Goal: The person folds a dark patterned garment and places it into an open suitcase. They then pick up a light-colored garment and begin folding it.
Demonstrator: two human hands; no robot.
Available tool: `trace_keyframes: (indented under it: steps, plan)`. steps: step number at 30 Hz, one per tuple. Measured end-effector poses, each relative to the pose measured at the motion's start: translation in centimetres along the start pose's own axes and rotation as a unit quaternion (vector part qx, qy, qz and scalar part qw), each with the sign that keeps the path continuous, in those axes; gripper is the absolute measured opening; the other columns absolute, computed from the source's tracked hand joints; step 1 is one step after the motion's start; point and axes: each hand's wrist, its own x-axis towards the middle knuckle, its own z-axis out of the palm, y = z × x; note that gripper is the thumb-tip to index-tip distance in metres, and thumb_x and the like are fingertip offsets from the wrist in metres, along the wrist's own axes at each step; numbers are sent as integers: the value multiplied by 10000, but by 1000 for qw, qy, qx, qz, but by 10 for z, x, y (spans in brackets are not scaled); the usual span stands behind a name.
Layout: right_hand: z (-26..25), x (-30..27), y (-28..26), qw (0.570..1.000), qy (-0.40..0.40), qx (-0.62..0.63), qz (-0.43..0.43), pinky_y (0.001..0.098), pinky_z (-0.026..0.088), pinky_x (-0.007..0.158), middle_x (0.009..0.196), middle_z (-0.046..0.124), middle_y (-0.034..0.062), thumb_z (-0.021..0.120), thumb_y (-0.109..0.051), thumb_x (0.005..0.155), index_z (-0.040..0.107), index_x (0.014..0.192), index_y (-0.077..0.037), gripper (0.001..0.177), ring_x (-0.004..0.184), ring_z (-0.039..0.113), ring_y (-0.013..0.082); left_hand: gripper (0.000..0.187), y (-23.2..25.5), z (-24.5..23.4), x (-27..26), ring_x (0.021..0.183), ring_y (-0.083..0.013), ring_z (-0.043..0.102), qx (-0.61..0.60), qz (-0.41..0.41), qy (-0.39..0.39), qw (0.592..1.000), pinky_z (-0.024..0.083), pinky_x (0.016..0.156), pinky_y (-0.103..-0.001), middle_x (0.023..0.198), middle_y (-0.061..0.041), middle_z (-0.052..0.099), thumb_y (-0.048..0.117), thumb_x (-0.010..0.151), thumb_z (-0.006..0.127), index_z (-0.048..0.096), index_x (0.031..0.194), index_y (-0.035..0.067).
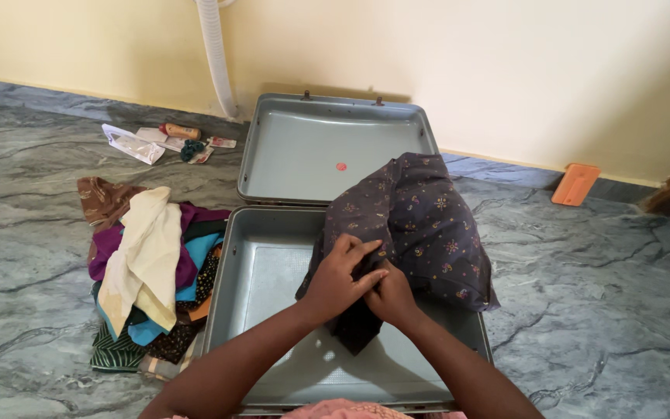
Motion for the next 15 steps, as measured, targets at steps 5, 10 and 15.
trace_keyframes:
  steps: [5, 10, 15]
  plan:
    - [-12, 6, -16, 1000, -20, 19, 9, 411, 566, 768, 1026, 694, 190, 691, -129, 864, 598, 1145, -16, 316, 914, 722, 369, 536, -2, -5, 4, 999, -260, 635, 10, -52, -8, 999, 551, 833, -348, 1182, -117, 557, 299, 864, 808, 658, 1316, 52]
    - [-18, 8, -20, 995, 7, 61, -76, 417, 539, 899, 1226, 614, 217, 719, -108, 861, 477, 1326, 2, 536, 1083, 672, 388, 583, -9, -8, 6, 1124, -301, 617, 37, 9, 20, 999, 533, 923, -380, 1231, -136, 554, 304, 854, 826, 637, 1316, 3]
    - [-17, 6, -16, 993, -14, 85, -75, 422, 520, 980, 1357, 515, 207, 764, -135, 875, 439, 1352, -21, 588, 1163, 631, 358, 536, -18, -9, 7, 1132, -292, 628, 8, -41, -8, 999, 543, 905, -371, 1236, -135, 560, 214, 838, 755, 623, 1312, 1]
